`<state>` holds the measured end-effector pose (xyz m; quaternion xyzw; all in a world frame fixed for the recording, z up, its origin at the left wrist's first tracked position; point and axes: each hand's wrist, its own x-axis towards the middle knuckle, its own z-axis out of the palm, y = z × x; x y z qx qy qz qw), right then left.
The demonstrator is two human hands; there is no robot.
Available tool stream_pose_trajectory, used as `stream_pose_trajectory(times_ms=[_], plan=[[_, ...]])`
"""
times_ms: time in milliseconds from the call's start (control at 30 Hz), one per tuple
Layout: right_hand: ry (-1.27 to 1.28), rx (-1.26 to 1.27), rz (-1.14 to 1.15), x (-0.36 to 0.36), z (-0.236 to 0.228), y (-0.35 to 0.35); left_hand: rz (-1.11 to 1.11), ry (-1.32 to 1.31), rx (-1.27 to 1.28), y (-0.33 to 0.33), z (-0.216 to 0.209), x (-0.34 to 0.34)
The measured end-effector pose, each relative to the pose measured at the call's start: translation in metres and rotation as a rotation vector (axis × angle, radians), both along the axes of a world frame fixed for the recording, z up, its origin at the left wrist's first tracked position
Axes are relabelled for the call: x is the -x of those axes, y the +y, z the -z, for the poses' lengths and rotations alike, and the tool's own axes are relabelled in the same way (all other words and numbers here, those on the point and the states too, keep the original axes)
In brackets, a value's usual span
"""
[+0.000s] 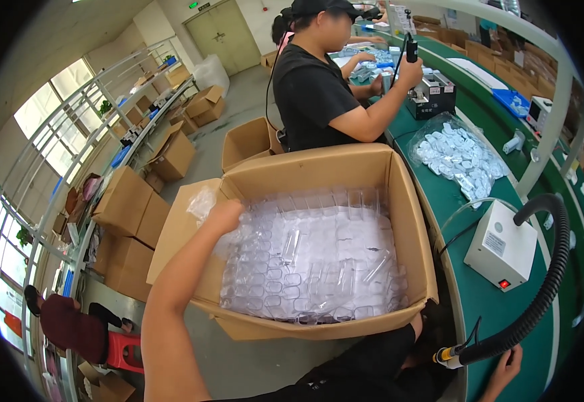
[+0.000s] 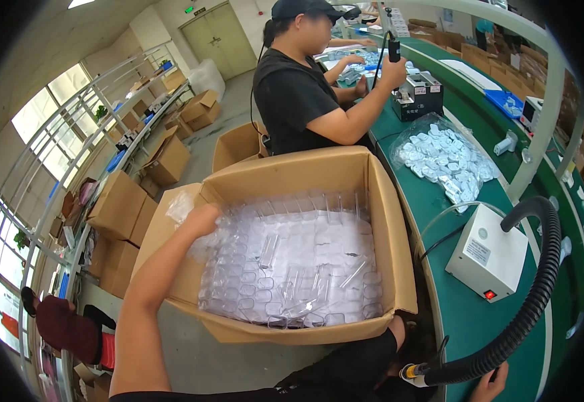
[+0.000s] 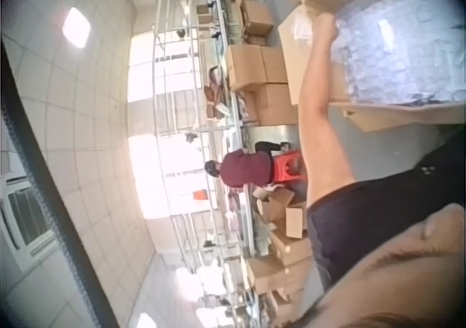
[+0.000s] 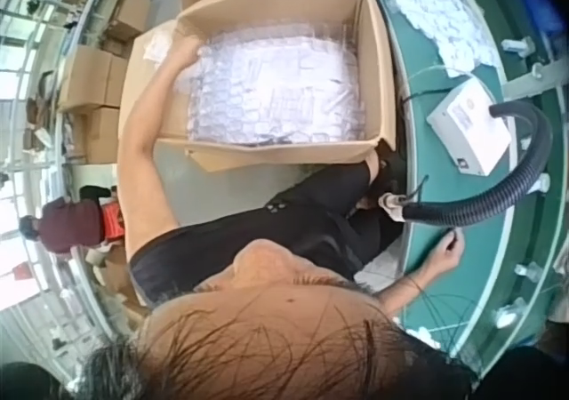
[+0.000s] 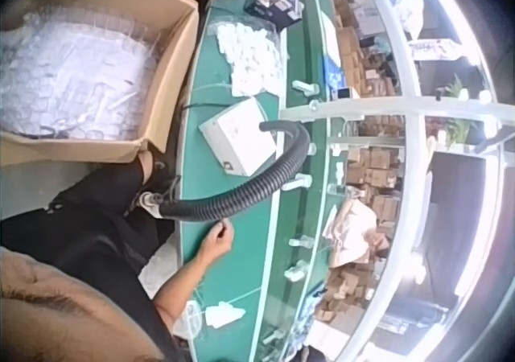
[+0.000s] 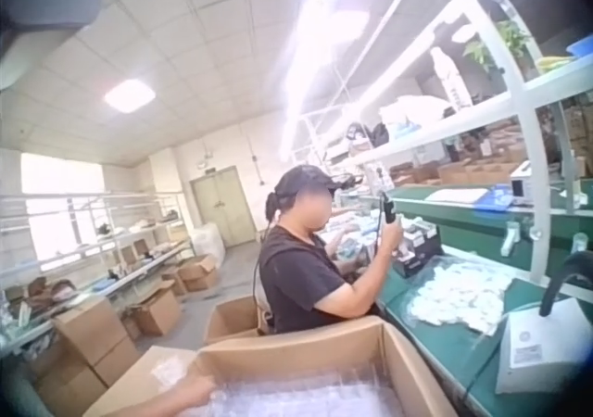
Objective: The person packages handheld electronic devices by hand, placing them into clear plastic trays at a production line station.
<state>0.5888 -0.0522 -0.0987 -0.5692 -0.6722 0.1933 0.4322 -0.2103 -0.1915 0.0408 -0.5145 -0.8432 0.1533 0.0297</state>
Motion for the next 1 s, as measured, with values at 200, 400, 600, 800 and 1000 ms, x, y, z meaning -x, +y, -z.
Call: stream_pose_trajectory(times_ms=[200,400,600,800,1000], plan=[[-0.012,-0.02,0.031,0.004,-0.006,-0.001,-0.011,-0.108,-0.302,-0.004,-0.013,0.007],[-0.021,0.003,0.01,0.007,-0.01,-0.001,-0.008,0.117,-0.539,-0.024,-0.076,-0.016],[0.012,-0.031,0.012,-0.002,0.005,0.004,0.306,0.334,0.155,-0.035,-0.029,-0.02],[-0.014,-0.015,-0.032,0.009,-0.012,0.0,0.199,0.174,0.128,-0.025,0.008,-0.045],[-0.045,-0.032,0.001,0.008,-0.012,-0.002,0.314,0.18,0.073,-0.019,0.019,-0.018]])
